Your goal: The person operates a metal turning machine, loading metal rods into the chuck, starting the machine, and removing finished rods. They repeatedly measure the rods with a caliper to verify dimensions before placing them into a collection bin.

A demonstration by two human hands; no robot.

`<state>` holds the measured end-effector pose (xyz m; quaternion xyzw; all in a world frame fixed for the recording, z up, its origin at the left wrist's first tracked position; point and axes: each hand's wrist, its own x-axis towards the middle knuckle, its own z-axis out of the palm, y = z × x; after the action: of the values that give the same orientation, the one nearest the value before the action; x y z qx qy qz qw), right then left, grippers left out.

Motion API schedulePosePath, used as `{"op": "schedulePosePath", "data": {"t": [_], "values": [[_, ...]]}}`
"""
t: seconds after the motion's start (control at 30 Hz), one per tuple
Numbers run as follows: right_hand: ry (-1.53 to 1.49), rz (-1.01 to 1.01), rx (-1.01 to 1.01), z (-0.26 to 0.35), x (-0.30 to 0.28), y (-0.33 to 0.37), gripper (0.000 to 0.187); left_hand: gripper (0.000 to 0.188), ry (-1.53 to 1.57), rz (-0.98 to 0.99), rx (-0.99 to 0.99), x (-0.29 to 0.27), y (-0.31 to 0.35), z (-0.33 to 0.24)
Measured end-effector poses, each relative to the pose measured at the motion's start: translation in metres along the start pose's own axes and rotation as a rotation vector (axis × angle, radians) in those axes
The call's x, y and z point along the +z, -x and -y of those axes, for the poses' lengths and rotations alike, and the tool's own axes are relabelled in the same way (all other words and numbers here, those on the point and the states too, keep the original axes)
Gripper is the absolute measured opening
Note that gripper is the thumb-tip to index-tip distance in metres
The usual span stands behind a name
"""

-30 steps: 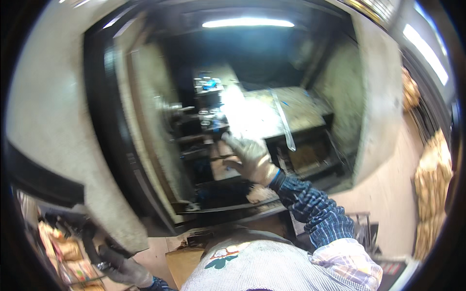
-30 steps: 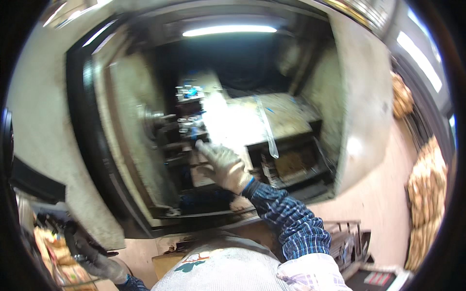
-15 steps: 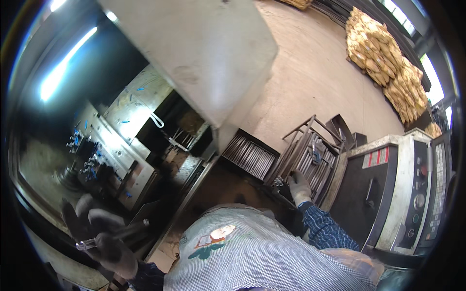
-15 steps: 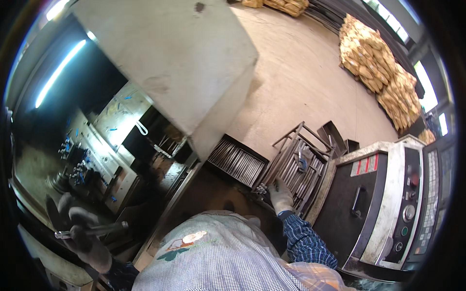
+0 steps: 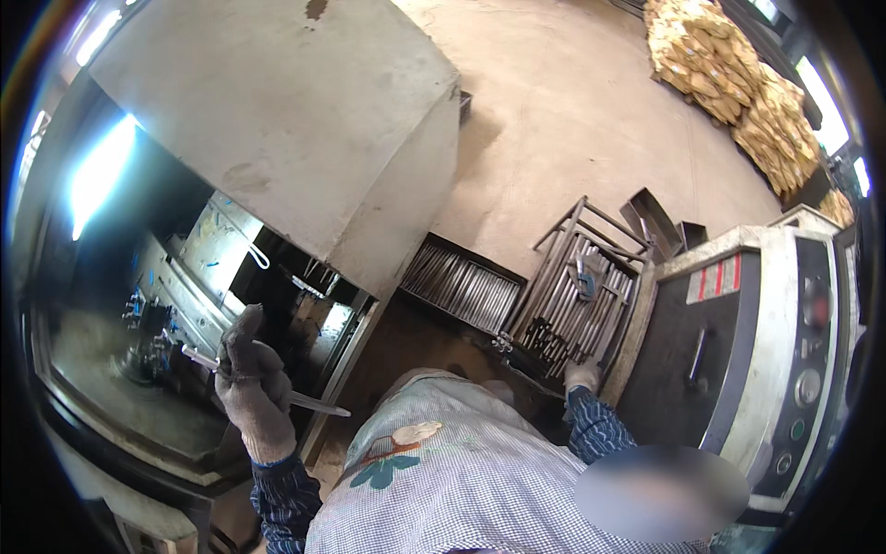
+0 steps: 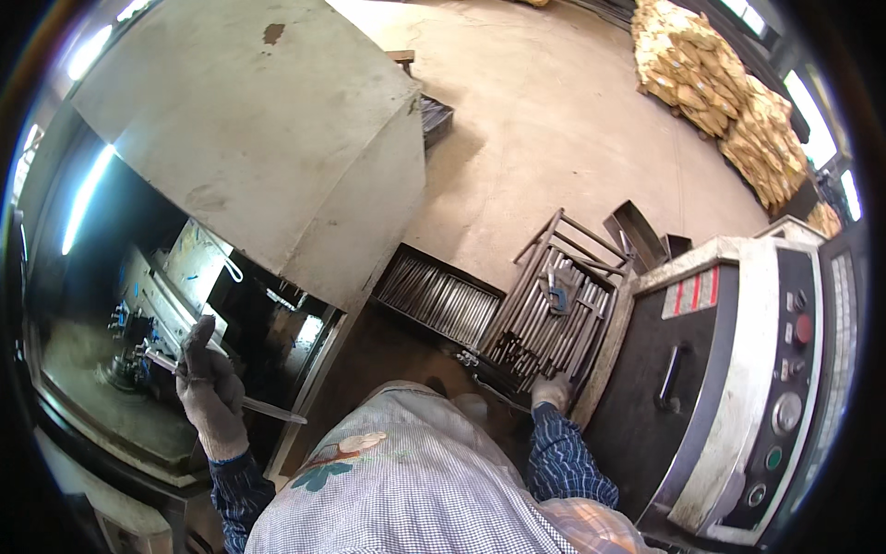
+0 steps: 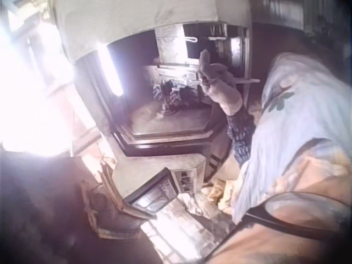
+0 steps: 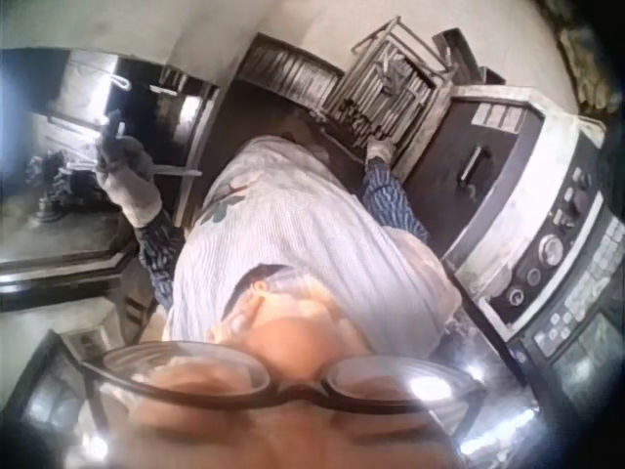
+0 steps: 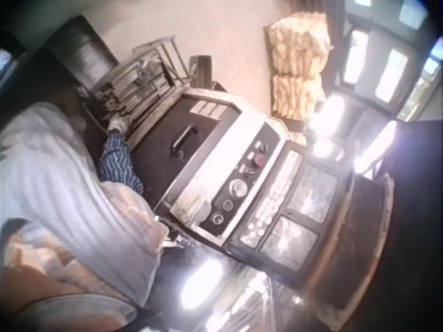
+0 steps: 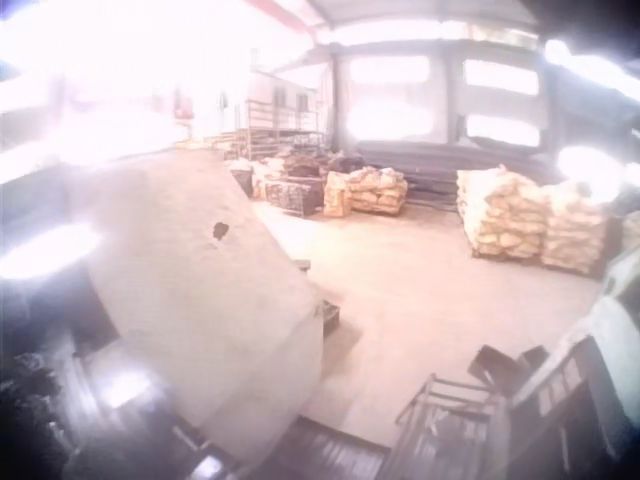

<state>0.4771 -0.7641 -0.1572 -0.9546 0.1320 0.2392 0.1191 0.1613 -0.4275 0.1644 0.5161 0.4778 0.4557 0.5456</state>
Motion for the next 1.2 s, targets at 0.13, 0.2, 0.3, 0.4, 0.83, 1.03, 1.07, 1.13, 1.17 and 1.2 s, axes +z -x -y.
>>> {"op": "schedulePosePath", "data": {"t": [0.13,0.2,0.3,0.4,0.83,1.03,1.07,1.13,1.17,1.2], "values": [[0.269,0.003,-0.337,-0.062,0.031,-0.089,0.03,0.05,0.102,-0.033,-0.122,0.002,0.005,0.014],[0.428,-0.054,-0.611,-0.116,0.06,-0.128,0.028,0.05,0.116,-0.036,-0.199,0.009,0.004,0.006],[0.032,-0.057,-0.141,-0.118,0.076,-0.14,0.041,0.046,0.202,-0.023,-0.278,0.018,0.013,-0.013],[0.094,-0.212,0.001,-0.074,0.061,-0.078,0.053,0.044,0.301,-0.018,-0.293,0.024,0.03,-0.018],[0.023,-0.108,-0.21,0.004,0.052,0.008,0.029,0.049,0.458,0.066,-0.233,-0.006,0.031,-0.015],[-0.112,-0.131,-0.291,0.017,0.054,0.022,0.028,0.05,0.537,0.112,-0.205,-0.037,0.039,-0.017],[-0.144,-0.138,-0.307,0.019,0.053,0.023,0.028,0.05,0.55,0.115,-0.19,-0.041,0.04,-0.016],[-0.233,-0.152,-0.341,0.024,0.052,0.026,0.028,0.05,0.575,0.121,-0.159,-0.049,0.043,-0.014],[-0.281,-0.159,-0.354,0.025,0.051,0.028,0.028,0.05,0.575,0.117,-0.139,-0.054,0.044,-0.013],[-0.334,-0.164,-0.375,0.028,0.05,0.029,0.028,0.05,0.575,0.113,-0.118,-0.058,0.045,-0.012]]}}
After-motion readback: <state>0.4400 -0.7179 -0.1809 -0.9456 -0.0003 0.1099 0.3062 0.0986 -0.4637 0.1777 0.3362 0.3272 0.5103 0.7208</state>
